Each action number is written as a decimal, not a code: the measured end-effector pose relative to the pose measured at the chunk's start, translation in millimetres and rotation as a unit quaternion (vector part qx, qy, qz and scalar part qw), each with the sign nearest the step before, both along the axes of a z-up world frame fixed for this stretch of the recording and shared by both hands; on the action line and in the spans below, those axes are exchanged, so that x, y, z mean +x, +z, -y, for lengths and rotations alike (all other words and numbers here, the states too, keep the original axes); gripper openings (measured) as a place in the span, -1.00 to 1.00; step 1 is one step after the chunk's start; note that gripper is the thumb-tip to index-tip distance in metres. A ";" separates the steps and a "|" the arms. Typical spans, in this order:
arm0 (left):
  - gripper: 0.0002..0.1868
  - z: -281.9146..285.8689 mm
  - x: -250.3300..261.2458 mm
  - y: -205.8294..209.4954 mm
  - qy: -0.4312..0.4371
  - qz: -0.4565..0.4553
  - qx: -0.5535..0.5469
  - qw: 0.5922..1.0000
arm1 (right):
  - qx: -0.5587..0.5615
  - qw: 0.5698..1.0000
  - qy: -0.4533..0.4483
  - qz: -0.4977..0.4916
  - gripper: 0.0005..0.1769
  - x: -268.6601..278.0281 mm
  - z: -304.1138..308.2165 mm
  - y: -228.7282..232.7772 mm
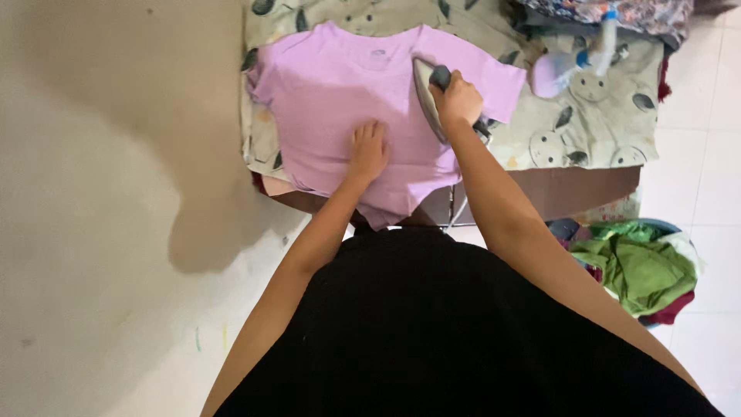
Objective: The person irons several garments on a small ironing board. They first iron a patterned dress, then a pink t-shirt, and finally a pair of green shorts, using a handheld iron and a spray bottle.
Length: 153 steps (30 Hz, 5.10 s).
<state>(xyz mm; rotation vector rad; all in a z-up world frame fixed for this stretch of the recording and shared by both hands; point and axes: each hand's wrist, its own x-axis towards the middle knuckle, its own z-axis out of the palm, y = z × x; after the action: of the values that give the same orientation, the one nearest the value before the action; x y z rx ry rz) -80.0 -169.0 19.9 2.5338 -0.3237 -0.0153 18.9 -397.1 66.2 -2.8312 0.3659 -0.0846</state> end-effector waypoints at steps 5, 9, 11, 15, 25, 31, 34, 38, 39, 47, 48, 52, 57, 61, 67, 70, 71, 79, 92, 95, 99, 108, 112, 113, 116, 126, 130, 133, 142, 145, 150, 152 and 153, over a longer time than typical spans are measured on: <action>-0.51 7.3 6.9 -9.1 0.009 0.021 0.060 0.998 | -0.010 1.000 0.016 -0.007 -0.46 -31.4 42.8 3.5; -0.65 -16.5 2.2 -38.5 0.043 -0.001 -0.043 0.998 | -0.023 0.997 0.020 -0.064 -0.44 -81.3 106.5 19.2; -0.66 -38.8 12.1 -55.8 0.113 0.008 -0.047 0.992 | -0.052 0.994 -0.004 -0.098 -0.42 -89.0 132.6 25.9; -0.44 -91.5 34.6 -68.3 0.329 0.100 0.107 0.933 | -0.226 0.970 -0.074 0.049 -0.37 -92.6 141.7 23.6; -0.08 -138.6 96.6 -43.4 0.498 -0.147 -0.013 0.854 | 0.128 0.990 -0.062 -0.018 -0.10 18.9 53.3 -84.0; -0.33 -166.7 128.8 -62.6 0.353 -0.242 0.010 0.904 | 0.122 0.989 -0.013 -0.079 -0.22 59.8 53.1 -99.0; -0.47 -186.6 143.5 -58.5 0.244 -0.173 0.055 0.953 | 0.089 0.991 0.015 -0.096 -0.66 66.5 58.8 -103.1; -0.58 -202.7 171.0 -43.1 0.184 -0.110 0.006 0.977 | 0.100 0.993 0.030 0.047 -0.86 81.6 83.1 -84.8; -0.60 -204.3 177.3 -35.4 0.192 -0.093 -0.037 0.976 | 0.103 0.989 0.037 0.101 -0.89 86.4 88.3 -75.6; -0.38 -175.0 273.1 30.1 0.250 0.057 -0.222 0.941 | 0.188 0.964 0.052 0.180 -0.79 194.9 107.1 -20.0; -0.24 -171.1 277.7 25.9 0.228 0.113 -0.221 0.941 | 0.209 0.975 0.019 0.076 -0.69 196.5 106.4 -25.8; -0.19 -134.8 212.0 -43.6 0.334 -0.025 -0.123 0.934 | 0.159 0.972 0.035 0.167 -0.79 108.0 69.9 -96.4; -0.11 -83.0 91.4 -99.1 0.373 0.141 0.024 0.917 | 0.149 0.984 -0.031 0.089 -0.57 16.3 -9.9 -134.8; -0.55 -74.0 61.0 -105.5 0.291 -0.107 -0.086 0.947 | 0.028 0.994 0.010 0.107 -0.64 13.0 -33.5 -131.6; -0.55 -107.6 59.3 -59.0 0.361 -0.144 -0.350 0.852 | 0.625 0.753 -0.205 -0.007 -0.65 20.8 -18.0 -91.0; -0.46 -129.6 50.3 -21.7 0.398 -0.149 -0.378 0.822 | 0.608 0.754 -0.248 -0.026 -0.61 4.0 15.0 -63.3; -0.43 -134.1 44.8 -9.0 0.414 -0.181 -0.388 0.803 | 0.569 0.783 -0.249 -0.040 -0.57 1.1 18.4 -51.5; -0.31 -143.1 12.4 -38.9 0.328 -0.312 -0.364 0.814 | 0.638 0.721 -0.102 -0.249 -0.50 -54.7 64.7 -27.5; -0.59 -150.4 -0.9 -41.0 0.333 -0.184 0.058 0.923 | 0.110 0.991 -0.070 -0.029 -0.70 -105.8 66.6 -66.4; -0.39 -151.3 -9.1 -26.5 0.361 -0.203 0.048 0.909 | 0.090 0.989 -0.098 -0.063 -0.67 -110.4 63.6 -49.7; -0.61 -120.9 -11.6 1.1 0.403 -0.095 0.170 0.894 | 0.000 0.997 -0.047 -0.060 -0.47 -118.5 70.8 -25.8; -0.45 54.1 -12.9 -12.9 -0.065 -0.005 -0.006 0.998 | -0.094 0.981 -0.168 0.013 -0.48 -102.6 137.4 -18.0; -0.34 106.1 -25.0 -1.8 -0.134 0.053 -0.054 0.988 | 0.047 0.992 -0.118 0.019 -0.50 -100.7 156.3 -9.8; -0.31 110.0 -23.3 -0.5 -0.144 0.054 -0.054 0.987 | 0.074 0.993 -0.087 0.032 -0.50 -104.4 157.5 -3.6; -0.77 90.4 -4.3 -8.6 -0.119 -0.079 -0.084 0.986 | 0.106 0.991 -0.068 0.054 -0.51 -101.0 131.5 13.9; -0.41 -66.7 18.7 3.5 0.209 0.043 0.095 0.972 | -0.079 0.977 0.190 0.049 -0.51 -59.0 -30.2 -33.1; -0.33 -103.8 13.5 6.7 0.205 0.023 0.135 0.969 | -0.055 0.994 0.091 0.005 -0.58 -13.6 -9.2 -45.1; -0.28 -110.2 20.4 2.6 0.208 0.035 0.146 0.967 | -0.112 0.987 0.015 0.116 -0.43 28.3 9.2 -35.3; -0.26 -109.6 22.1 11.8 0.214 0.024 0.122 0.969 | -0.010 0.969 0.124 -0.214 -0.46 18.2 -21.1 -16.1; -0.25 -110.4 27.1 11.1 0.207 0.027 0.132 0.969 | -0.024 0.949 0.302 0.091 -0.61 5.0 -35.9 -31.3; -0.26 -110.8 22.7 10.9 0.211 0.032 0.112 0.970 | -0.080 0.990 0.119 0.014 -0.49 71.3 -3.3 -15.3; -0.25 -109.4 23.7 12.5 0.215 0.029 0.112 0.970 | -0.072 0.997 -0.017 -0.002 -0.45 99.7 6.3 -4.9; -0.26 -108.5 22.4 13.3 0.215 0.036 0.111 0.970 | -0.081 0.994 -0.067 0.003 -0.41 112.5 12.5 -2.8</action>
<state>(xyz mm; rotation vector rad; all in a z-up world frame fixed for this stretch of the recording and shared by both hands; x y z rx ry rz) -57.6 -60.5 33.2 2.7784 0.2164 0.2198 131.4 -409.6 63.4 -2.9624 0.5714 -0.1557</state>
